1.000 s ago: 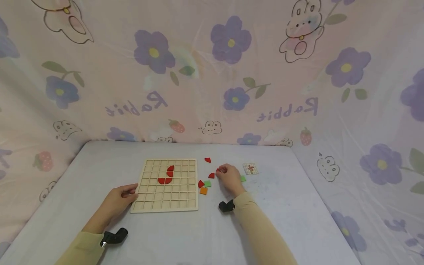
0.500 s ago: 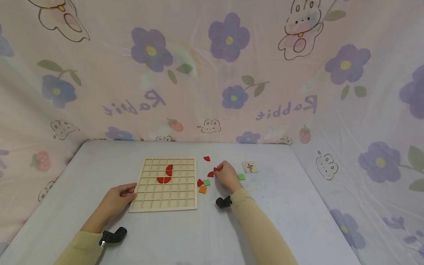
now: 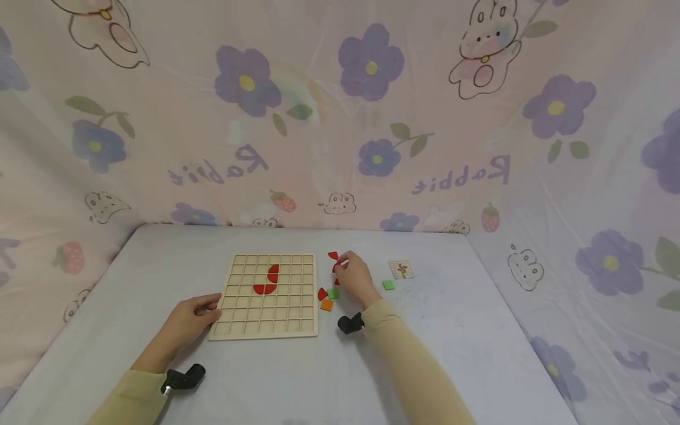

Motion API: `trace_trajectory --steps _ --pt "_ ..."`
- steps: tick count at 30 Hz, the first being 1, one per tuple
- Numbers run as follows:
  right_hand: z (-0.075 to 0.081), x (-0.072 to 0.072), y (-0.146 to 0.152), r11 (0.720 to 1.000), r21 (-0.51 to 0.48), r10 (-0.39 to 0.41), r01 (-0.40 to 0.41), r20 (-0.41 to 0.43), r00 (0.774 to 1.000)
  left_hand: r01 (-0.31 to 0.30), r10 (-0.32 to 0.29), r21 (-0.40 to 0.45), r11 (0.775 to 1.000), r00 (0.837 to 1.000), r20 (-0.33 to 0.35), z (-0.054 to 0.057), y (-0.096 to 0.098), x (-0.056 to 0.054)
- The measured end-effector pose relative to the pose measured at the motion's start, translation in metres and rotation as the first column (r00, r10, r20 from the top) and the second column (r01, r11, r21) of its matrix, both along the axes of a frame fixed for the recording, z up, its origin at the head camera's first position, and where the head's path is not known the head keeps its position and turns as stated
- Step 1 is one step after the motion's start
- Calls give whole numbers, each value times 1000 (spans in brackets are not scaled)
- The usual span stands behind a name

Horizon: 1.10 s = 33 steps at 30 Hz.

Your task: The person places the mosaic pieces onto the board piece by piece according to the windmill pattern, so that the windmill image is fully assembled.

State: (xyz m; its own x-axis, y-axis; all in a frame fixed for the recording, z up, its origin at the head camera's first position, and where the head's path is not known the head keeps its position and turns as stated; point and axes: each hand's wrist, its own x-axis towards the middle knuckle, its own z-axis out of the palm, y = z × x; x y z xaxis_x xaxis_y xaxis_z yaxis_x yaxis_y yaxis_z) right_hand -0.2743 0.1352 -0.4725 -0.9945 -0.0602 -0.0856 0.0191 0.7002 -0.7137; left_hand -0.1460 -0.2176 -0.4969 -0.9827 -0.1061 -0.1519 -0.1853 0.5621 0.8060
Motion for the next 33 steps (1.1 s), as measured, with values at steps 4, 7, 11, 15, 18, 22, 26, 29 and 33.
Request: trace_trajectory --steps 4,7,11,15,18,22,26,29,33 --pt "0 5 -26 996 -69 58 -60 -26 998 -5 5 7 1000 1000 -1 0 0 0" --pt "-1 9 -45 986 -121 108 -112 -38 993 -6 6 8 1000 1000 1 -1 -1 0" --pt "-4 14 -68 971 -185 149 -154 -37 988 -8 8 10 1000 1000 5 -3 -3 0" --pt "-8 17 -85 963 -206 169 -171 -29 985 -9 9 0 1000 1000 2 -5 -3 -2" --pt "-10 17 -92 965 -199 165 -169 -39 986 -6 6 -2 1000 1000 -10 -5 -2 -4" --pt "-10 17 -100 971 -172 160 -167 -54 986 -6 6 2 1000 1000 -24 -5 -1 -5" --pt "-10 18 -105 980 -128 147 -152 -53 988 -5 5 3 1000 1000 -27 -5 -2 -4" --pt "-11 18 -106 986 -95 132 -138 -62 989 -6 6 13 1000 1000 -25 -5 -2 -4" --pt "-12 19 -108 991 -48 122 -126 -75 990 -17 17 21 1000 1000 -16 -5 -2 -5"
